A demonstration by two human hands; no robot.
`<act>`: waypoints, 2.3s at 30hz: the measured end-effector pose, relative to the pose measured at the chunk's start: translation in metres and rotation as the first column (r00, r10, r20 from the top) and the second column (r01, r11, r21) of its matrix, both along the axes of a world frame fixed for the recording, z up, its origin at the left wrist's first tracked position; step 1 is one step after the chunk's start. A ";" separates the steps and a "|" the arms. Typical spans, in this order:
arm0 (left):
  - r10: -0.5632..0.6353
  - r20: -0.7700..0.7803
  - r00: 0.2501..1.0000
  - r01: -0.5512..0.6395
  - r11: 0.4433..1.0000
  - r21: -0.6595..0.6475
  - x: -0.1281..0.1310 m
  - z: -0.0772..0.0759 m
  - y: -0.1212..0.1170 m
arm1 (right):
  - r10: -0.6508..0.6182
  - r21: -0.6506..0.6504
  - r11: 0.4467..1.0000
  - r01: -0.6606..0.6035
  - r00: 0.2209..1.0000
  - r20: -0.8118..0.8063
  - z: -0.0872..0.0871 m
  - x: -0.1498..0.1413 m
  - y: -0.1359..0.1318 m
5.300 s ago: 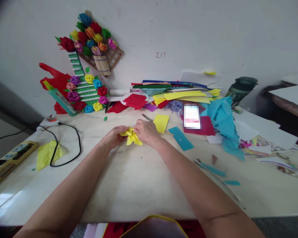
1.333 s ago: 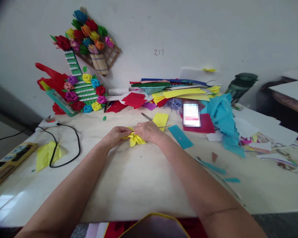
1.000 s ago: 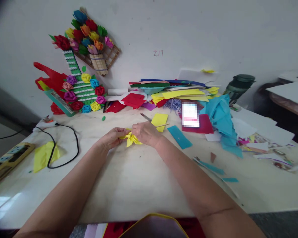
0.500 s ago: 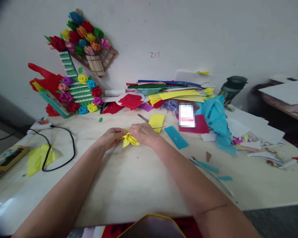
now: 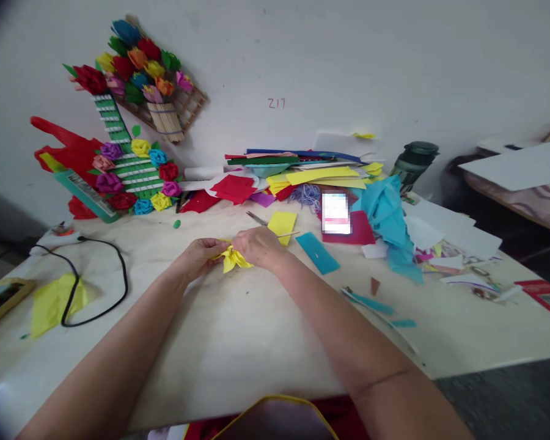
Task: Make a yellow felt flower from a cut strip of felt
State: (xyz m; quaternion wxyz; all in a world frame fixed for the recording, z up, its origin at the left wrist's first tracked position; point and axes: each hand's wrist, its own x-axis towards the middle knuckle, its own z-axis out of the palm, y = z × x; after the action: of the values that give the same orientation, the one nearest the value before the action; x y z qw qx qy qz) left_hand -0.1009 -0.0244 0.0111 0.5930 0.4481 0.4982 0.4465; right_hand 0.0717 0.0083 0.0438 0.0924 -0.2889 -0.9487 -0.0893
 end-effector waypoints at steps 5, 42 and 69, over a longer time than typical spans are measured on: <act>0.001 0.143 0.990 0.016 0.993 -0.115 -0.005 0.002 0.000 | 0.061 0.049 0.997 -0.059 0.997 -0.054 -0.004 0.001 -0.001; 0.019 0.048 0.999 -0.020 0.999 0.026 -0.006 0.010 -0.007 | -0.011 -0.073 0.997 0.000 0.989 -0.150 -0.004 0.013 0.016; 0.219 0.298 0.929 -0.261 0.959 0.109 -0.002 0.007 -0.002 | -0.682 -0.876 0.480 -0.045 0.610 -0.404 -0.008 0.002 0.018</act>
State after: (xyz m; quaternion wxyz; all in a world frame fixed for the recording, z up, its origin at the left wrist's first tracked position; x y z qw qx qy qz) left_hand -0.1031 -0.0263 0.0177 0.5644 0.3576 0.4254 0.6104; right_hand 0.0733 0.0260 0.0354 0.2876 -0.4963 -0.6730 0.4670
